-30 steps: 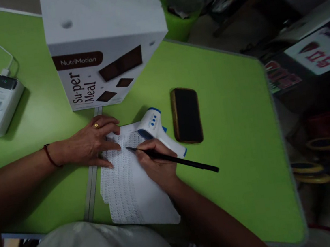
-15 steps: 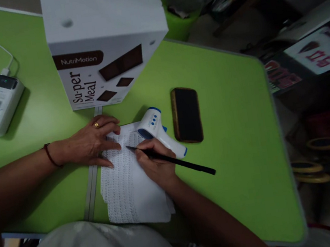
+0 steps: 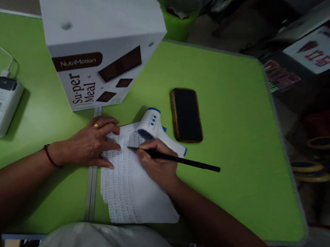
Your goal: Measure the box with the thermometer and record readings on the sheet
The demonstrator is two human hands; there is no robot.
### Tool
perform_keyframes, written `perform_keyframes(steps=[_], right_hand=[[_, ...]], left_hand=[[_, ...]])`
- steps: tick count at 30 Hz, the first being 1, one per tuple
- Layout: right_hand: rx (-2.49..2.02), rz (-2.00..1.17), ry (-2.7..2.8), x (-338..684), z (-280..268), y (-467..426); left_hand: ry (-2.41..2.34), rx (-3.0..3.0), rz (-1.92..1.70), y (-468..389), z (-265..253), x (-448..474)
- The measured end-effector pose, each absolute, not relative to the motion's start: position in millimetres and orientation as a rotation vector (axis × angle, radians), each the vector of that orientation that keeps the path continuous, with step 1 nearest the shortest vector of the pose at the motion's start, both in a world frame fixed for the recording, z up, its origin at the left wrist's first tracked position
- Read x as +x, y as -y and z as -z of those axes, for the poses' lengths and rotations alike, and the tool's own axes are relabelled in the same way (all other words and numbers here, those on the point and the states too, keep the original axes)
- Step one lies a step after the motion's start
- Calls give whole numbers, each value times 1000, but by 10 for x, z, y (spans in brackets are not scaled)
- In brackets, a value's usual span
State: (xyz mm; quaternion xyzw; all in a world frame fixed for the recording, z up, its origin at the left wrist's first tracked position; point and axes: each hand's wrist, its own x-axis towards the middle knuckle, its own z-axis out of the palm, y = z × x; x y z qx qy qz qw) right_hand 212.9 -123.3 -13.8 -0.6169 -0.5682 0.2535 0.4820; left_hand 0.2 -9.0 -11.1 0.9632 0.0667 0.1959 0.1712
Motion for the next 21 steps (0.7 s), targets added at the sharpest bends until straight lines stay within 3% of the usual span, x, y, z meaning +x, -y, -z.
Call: perform_keyframes(steps=[21], right_hand=[[-1449, -589, 1437, 2136, 177, 1224]], left_hand=[[-192, 2722, -538, 84, 101, 4]])
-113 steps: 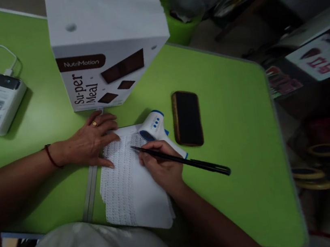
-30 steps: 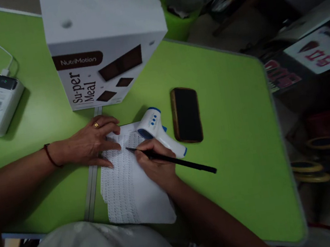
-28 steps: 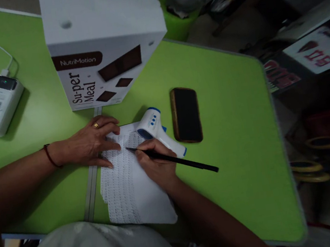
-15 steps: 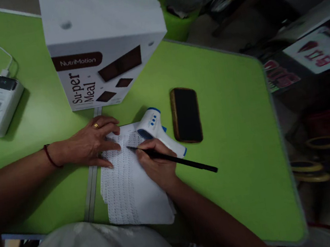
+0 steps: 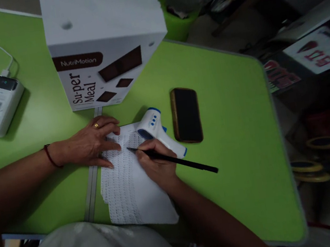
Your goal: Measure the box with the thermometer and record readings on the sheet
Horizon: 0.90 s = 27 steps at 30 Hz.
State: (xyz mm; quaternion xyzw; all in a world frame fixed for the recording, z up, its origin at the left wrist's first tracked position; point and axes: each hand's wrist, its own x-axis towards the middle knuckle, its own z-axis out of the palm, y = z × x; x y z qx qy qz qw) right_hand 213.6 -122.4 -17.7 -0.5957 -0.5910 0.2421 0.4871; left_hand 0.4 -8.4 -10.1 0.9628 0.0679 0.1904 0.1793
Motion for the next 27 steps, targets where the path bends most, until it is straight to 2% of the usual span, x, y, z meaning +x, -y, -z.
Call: perform_keyframes(steps=[27], right_hand=[[-1393, -633, 1534, 2168, 242, 1252]], left_hand=[[-204, 2728, -514, 85, 115, 11]])
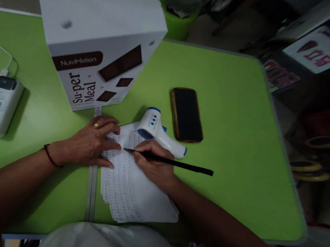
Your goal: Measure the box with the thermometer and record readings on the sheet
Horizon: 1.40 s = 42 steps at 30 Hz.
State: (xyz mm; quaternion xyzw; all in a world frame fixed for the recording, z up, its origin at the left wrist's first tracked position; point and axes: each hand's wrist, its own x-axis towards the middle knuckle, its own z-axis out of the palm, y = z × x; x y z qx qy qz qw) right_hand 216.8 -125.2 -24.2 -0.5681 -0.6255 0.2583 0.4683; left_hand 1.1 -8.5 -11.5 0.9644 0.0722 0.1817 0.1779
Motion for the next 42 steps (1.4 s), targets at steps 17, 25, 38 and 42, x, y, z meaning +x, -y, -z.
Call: perform_keyframes(steps=[17, 25, 38, 42], right_hand=[[-1357, -612, 1535, 2158, 214, 1229], [-1371, -595, 1534, 2158, 189, 1222], [-1395, -563, 1519, 2144, 172, 1212], [-1389, -582, 1549, 2152, 168, 1213]], left_hand=[[-191, 2733, -526, 83, 98, 2], [-204, 2731, -499, 85, 97, 12], [-192, 2726, -529, 84, 108, 10], [-178, 2726, -550, 84, 109, 10]])
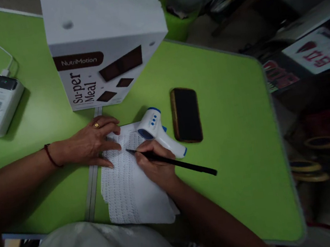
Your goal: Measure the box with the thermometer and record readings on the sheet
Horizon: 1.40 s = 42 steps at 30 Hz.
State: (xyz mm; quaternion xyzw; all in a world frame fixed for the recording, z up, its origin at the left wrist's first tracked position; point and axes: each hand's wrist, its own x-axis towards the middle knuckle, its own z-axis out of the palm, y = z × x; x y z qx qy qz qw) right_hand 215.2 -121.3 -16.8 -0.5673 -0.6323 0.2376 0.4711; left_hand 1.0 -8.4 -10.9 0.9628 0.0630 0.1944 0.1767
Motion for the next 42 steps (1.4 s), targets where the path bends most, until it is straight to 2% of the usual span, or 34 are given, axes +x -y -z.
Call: perform_keyframes(steps=[42], right_hand=[[-1310, -631, 1531, 2151, 195, 1222]], left_hand=[[-191, 2722, -518, 78, 113, 9]])
